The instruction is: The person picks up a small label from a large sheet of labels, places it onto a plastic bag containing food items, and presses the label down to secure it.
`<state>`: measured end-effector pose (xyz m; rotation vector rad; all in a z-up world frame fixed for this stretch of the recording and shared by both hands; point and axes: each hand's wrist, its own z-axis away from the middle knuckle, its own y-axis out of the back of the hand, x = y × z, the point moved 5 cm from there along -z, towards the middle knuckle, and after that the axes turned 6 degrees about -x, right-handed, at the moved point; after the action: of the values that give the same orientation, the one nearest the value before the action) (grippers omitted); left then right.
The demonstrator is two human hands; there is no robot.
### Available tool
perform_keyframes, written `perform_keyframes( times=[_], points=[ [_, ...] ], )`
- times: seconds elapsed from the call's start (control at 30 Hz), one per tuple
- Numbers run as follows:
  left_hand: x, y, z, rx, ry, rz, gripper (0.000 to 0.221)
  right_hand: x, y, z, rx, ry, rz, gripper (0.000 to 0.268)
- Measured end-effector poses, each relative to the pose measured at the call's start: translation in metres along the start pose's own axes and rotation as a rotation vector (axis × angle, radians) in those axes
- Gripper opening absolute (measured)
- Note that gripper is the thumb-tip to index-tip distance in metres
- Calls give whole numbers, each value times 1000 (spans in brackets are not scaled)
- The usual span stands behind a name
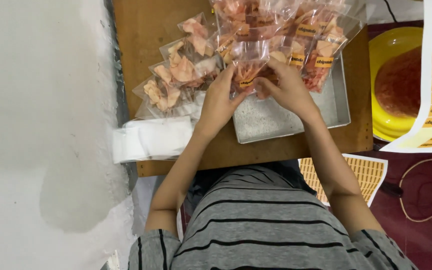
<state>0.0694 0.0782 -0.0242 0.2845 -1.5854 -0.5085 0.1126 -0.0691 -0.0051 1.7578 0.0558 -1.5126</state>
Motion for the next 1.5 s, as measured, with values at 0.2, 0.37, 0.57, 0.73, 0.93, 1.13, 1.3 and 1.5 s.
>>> perform_keyframes(
  times=[0.2,0.37,0.57,0.73,0.93,1.13,1.3,1.5],
  points=[
    [2,-8,-8,-15,-51,-87,57,-1,16,4,25,-11,136,11],
    [31,-22,-12,-104,-39,-59,61,-5,41,25,70,-43,42,6],
    [30,-46,-26,-183,-86,-299,76,33,66,51,177,-141,79,11],
    [30,-58,-34,-138,-68,-484,71,53,66,55,184,-204,82,12],
    [29,-59,-41,-21,-3,-526,68,44,69,47,275,-180,168,15],
    [21,-64,-44,33,23,-546,69,32,68,39,344,-170,235,23],
    [15,-65,-47,18,75,-545,72,28,70,42,437,-117,144,39],
    [9,-70,-41,-73,99,-594,86,25,65,42,425,-4,57,35]
  ],
)
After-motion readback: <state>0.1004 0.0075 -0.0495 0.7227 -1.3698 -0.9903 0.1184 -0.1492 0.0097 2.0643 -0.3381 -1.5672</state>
